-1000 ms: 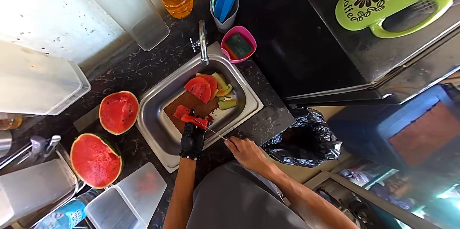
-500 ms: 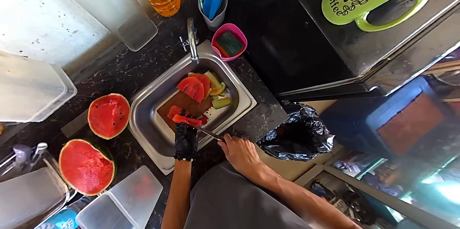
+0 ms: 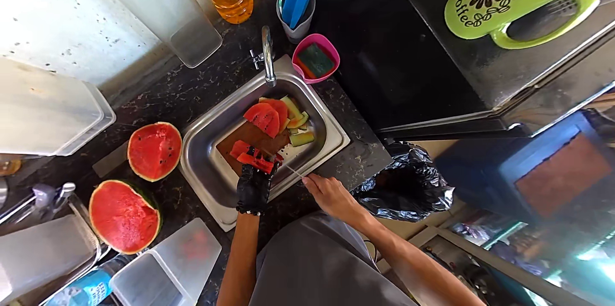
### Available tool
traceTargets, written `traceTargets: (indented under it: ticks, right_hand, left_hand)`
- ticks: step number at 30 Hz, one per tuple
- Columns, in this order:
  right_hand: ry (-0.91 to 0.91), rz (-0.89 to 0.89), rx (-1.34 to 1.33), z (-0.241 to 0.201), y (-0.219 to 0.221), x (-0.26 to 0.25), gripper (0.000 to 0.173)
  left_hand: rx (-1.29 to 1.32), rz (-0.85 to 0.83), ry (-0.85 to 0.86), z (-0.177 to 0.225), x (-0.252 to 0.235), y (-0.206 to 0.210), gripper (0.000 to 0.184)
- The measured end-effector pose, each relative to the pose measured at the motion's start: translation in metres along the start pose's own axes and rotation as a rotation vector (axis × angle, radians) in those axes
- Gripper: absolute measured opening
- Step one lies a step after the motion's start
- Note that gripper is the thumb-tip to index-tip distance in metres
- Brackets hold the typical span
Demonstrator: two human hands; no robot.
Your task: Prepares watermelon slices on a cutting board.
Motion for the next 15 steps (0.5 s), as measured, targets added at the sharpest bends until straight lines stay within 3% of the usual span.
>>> traceTargets:
  ticks: [6,11,13,15]
  right_hand:
    - [-0.009,-0.075,0.047,-0.004,0.023,0.004,0.059]
    - [-0.025,-0.016,0.11,-0.004,0.034,0.002,0.057]
    - [-0.069,0.062,0.112,-0.006,0.04,0.004,0.052]
    - [-0.109,0.1,0.094,-0.007,0.049,0.005,0.048]
  left_hand:
    - [-0.03,0.006,-0.004,-0.007,-0.009,-0.006,0.04]
    - [0.072,-0.348,0.147,-0.043,-0.05,-0.055,0.039]
    - [0.054,-0.255,0.142,-0.039,-0.045,-0.052,0.032]
    - [0.187,0.074,-0.088,-0.031,-0.037,-0.039,0.036]
Point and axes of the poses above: each hand's wrist, its own x-axis away from the middle knuckle, its own y-axis out of the palm, z = x × y, the point moved 5 cm from there along -x, towards the middle knuckle, and after that the axes turned 7 degrees about -x, right-handed, at the moved point
